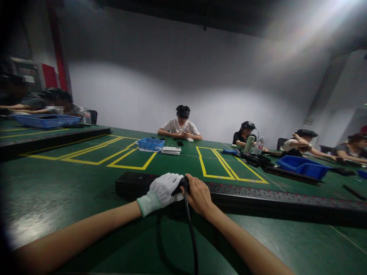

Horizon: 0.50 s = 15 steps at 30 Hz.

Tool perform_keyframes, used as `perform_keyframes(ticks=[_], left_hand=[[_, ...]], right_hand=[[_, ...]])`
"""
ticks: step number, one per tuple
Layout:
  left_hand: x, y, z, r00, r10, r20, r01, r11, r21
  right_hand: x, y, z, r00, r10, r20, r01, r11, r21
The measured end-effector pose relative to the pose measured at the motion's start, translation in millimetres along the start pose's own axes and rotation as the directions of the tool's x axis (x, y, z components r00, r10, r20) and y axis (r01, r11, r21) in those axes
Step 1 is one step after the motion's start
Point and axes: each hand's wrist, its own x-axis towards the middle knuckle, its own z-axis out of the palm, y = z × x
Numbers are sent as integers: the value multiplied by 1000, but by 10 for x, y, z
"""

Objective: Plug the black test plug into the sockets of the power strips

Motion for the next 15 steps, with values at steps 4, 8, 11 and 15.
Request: perform_keyframes(ticks=[4,8,11,15], left_hand=[[1,8,-15,1000,-5,-4,5,1000,-5],[3,14,-28,1000,-5,-10,5,1000,-7],[6,11,-34,1000,1,-15,-1,1000,-10],[14,10,-46,1000,15,-12,-15,1000,-10]], right_hand=[[8,-6,0,1000,7,6,-7,1000,-7],[11,-8,-6,1000,8,0,-8,1000,-8],[13,-8,-13,1000,0,0,0,1000,-3],[13,-3,-15,1000,-4,11,4,1000,-9]])
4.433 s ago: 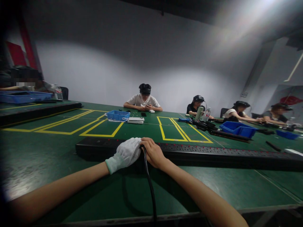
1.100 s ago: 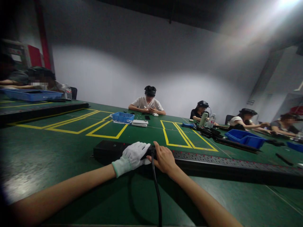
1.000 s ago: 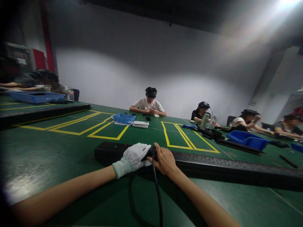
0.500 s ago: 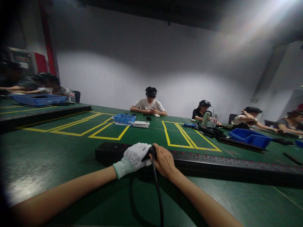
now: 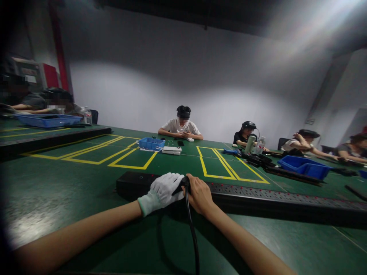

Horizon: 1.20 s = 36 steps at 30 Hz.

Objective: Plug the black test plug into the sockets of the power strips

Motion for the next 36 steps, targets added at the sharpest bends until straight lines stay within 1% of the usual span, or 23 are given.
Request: perform_keyframes(ticks=[12,17,22,30,36], left_hand=[[13,23,-43,1000,-1,11,1,1000,12],[5,20,-32,1000,0,-4,0,1000,5],[4,18,-27,1000,-3,-24,3,1000,-10],[-1,24,-32,1000,-6,9,6,1000,18],[15,31,-49,1000,-7,-7,7,1000,7]], right_hand=[[-4,20,3,1000,-8,-15,8,999,34],[1,-3,-34,1000,8,13,-9,999,52],[-2,-11,-37,1000,18,7,-19,998,62],[-3,-5,-35,1000,18,26,-20,998,67],[-3,3,-40,1000,11,20,-13,997,71]])
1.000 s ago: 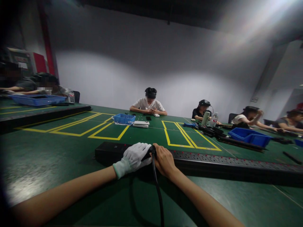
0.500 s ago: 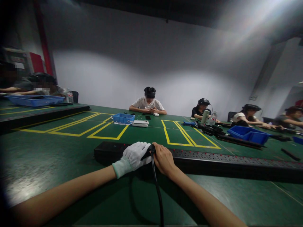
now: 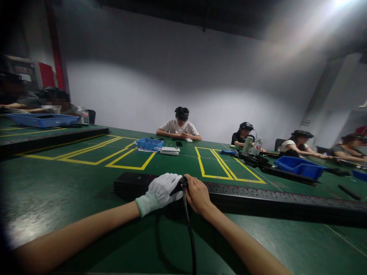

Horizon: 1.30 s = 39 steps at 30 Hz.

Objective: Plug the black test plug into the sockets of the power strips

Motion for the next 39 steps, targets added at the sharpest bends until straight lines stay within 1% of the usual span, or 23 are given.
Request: perform_keyframes(ticks=[10,18,27,39], left_hand=[[-2,-4,17,999,3,-40,-4,1000,-29],[2,-3,3,1000,2,-9,-2,1000,-22],[-8,-9,21,1000,2,-24,-2,1000,-16],[-16,-4,25,1000,-5,13,5,1000,7]], right_hand=[[2,-16,-15,1000,-1,-23,1,1000,-7],[-1,-6,-1,1000,10,9,-10,1000,-13],[-2,0,6,1000,-6,-26,6,1000,-4],[-3,-11,-15,1000,9,16,-9,1000,-7]])
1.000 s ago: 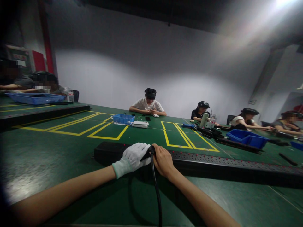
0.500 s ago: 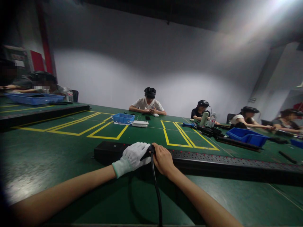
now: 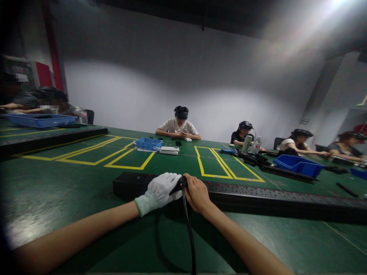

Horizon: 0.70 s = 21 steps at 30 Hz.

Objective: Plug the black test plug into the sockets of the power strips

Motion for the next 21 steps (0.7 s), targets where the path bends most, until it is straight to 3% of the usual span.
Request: perform_keyframes(ticks=[21], left_hand=[[3,-1,-2,999,10,-32,-10,1000,10]], right_hand=[[0,7,14,1000,-9,2,9,1000,-1]])
